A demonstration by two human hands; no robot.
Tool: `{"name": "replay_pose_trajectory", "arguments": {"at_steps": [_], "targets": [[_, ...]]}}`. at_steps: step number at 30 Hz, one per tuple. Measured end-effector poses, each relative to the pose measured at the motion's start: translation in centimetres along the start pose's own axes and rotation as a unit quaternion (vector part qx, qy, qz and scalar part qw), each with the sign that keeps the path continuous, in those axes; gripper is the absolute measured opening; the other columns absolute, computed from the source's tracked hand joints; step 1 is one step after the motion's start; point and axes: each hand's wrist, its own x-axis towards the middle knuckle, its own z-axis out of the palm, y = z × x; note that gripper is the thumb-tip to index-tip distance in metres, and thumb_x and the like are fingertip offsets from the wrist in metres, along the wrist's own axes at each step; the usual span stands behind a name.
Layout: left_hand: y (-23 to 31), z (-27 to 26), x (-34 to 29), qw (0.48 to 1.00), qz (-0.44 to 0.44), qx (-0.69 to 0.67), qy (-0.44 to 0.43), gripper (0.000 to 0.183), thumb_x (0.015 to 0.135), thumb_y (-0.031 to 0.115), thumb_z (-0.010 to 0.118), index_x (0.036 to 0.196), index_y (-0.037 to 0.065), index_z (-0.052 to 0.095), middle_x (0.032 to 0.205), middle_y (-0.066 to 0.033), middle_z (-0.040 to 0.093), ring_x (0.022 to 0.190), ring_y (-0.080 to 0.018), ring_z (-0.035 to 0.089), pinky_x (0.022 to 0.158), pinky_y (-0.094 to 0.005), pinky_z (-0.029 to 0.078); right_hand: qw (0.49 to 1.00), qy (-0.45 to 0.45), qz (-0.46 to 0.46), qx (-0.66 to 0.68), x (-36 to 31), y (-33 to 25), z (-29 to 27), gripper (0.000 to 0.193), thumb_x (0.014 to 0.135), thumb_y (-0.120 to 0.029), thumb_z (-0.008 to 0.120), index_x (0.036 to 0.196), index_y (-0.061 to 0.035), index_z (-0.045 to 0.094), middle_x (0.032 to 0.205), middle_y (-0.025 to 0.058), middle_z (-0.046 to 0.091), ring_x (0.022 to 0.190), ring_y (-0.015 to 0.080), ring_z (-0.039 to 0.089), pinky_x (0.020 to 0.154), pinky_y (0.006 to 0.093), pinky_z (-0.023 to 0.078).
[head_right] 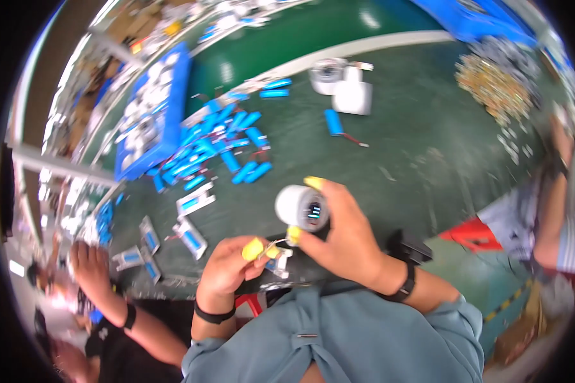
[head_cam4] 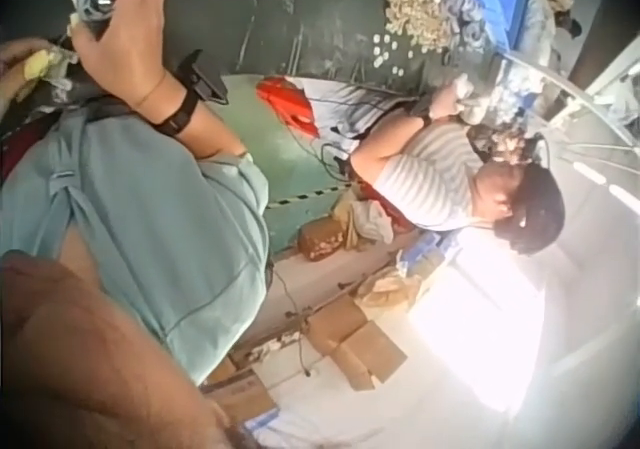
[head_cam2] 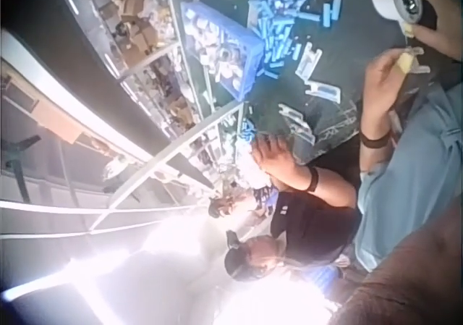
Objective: The person assembles electronic devices by connecting a battery's wire to a circuit board inside a white plastic housing. They fit the components into the housing, set the unit aside, and repeat the process with more components.
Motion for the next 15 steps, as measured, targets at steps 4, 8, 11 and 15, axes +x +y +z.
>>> {"name": "replay_pose_trajectory", "arguments": {"at_steps": [4, 8, 11, 15], "targets": [[3.3, -2.5, -2.7, 0.983, 0.065, -0.12, 0.121, 0.044, 0.096, 0.043, 0.056, 0.093, 0.0, 0.065, 0.073, -0.0026, 0.056, 0.051, -0.0059, 0.037, 0.044, -0.0202, 0.024, 0.99, -0.096, 0.038, 0.098, -0.6, -0.1, 0.1, 0.067, 0.078, 0.004, 0.069, 0.138, -0.0019, 0.04, 0.126, 0.0127, 0.056, 0.11, 0.0203, 0.058, 0.088, 0.0311, 0.049], [7.3, -8.5, -6.5, 0.912, 0.177, 0.089, 0.36, 0.042, 0.095, 0.042, 0.057, 0.086, 0.002, 0.066, 0.062, 0.0022, 0.053, 0.047, -0.0058, 0.04, 0.043, -0.0216, 0.027, 0.983, -0.121, 0.076, 0.111, -0.8, 0.7, -0.6, 0.054, 0.084, 0.006, 0.062, 0.134, -0.0007, 0.043, 0.117, 0.0118, 0.06, 0.102, 0.0179, 0.062, 0.085, 0.028, 0.049], [9.2, -15.8, -8.8, 0.791, 0.174, 0.332, 0.484, 0.036, 0.095, 0.034, 0.055, 0.082, 0.002, 0.066, 0.06, -0.0006, 0.054, 0.049, -0.008, 0.045, 0.045, -0.0242, 0.032, 0.981, -0.113, 0.102, 0.12, -1.2, 1.6, -0.8, 0.046, 0.088, 0.005, 0.058, 0.132, 0.0007, 0.046, 0.111, 0.0108, 0.062, 0.098, 0.0162, 0.063, 0.084, 0.0265, 0.049], [9.0, -26.3, -9.4, 0.6, 0.119, 0.531, 0.586, 0.029, 0.092, 0.027, 0.057, 0.087, 0.0, 0.067, 0.062, -0.0091, 0.057, 0.057, -0.015, 0.056, 0.053, -0.0306, 0.043, 0.981, -0.125, 0.095, 0.117, -1.2, 1.9, -0.6, 0.042, 0.09, 0.005, 0.056, 0.13, 0.0017, 0.047, 0.109, 0.0102, 0.063, 0.097, 0.0152, 0.063, 0.083, 0.0255, 0.049]]}}
